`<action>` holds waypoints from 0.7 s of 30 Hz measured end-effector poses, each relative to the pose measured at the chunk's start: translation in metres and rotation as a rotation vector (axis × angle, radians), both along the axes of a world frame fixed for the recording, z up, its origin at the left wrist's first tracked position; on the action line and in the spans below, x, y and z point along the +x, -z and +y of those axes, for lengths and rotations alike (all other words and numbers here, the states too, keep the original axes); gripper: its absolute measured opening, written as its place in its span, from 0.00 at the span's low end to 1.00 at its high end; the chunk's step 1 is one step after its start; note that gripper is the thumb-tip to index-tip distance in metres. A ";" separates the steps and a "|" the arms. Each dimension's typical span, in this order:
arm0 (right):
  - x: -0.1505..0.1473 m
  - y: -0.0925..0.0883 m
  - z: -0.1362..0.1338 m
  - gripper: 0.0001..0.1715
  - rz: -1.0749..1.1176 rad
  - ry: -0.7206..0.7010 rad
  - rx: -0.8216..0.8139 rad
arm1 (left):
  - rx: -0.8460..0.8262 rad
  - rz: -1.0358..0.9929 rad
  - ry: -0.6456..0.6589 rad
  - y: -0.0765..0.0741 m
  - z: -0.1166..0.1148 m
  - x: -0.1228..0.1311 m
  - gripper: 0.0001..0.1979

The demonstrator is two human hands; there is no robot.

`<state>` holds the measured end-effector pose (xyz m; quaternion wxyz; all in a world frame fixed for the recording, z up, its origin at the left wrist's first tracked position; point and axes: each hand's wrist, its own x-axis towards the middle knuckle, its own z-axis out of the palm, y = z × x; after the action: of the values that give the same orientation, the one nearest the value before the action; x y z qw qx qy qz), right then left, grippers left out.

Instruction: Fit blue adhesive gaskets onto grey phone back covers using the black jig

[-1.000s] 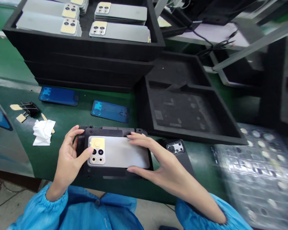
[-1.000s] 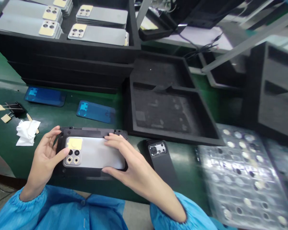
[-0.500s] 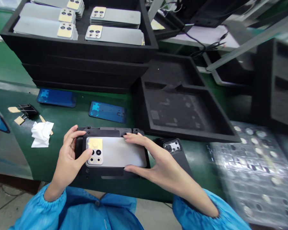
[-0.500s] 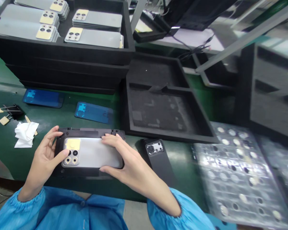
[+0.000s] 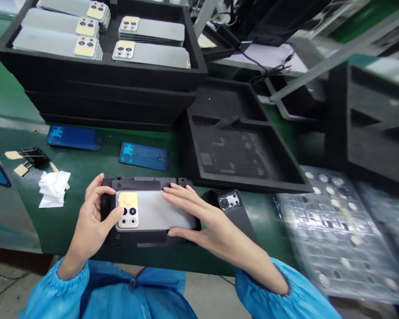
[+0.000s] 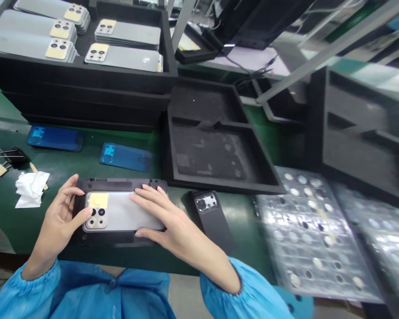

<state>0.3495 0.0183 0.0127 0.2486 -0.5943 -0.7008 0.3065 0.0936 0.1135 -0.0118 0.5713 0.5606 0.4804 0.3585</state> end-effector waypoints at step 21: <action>-0.021 0.025 -0.015 0.29 -0.569 0.484 0.418 | 0.019 -0.024 -0.033 -0.002 0.007 0.001 0.19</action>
<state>0.3287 0.0033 -0.0123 0.2253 -0.7392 -0.6290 -0.0852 0.0950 0.1206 -0.0100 0.5656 0.5539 0.4792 0.3791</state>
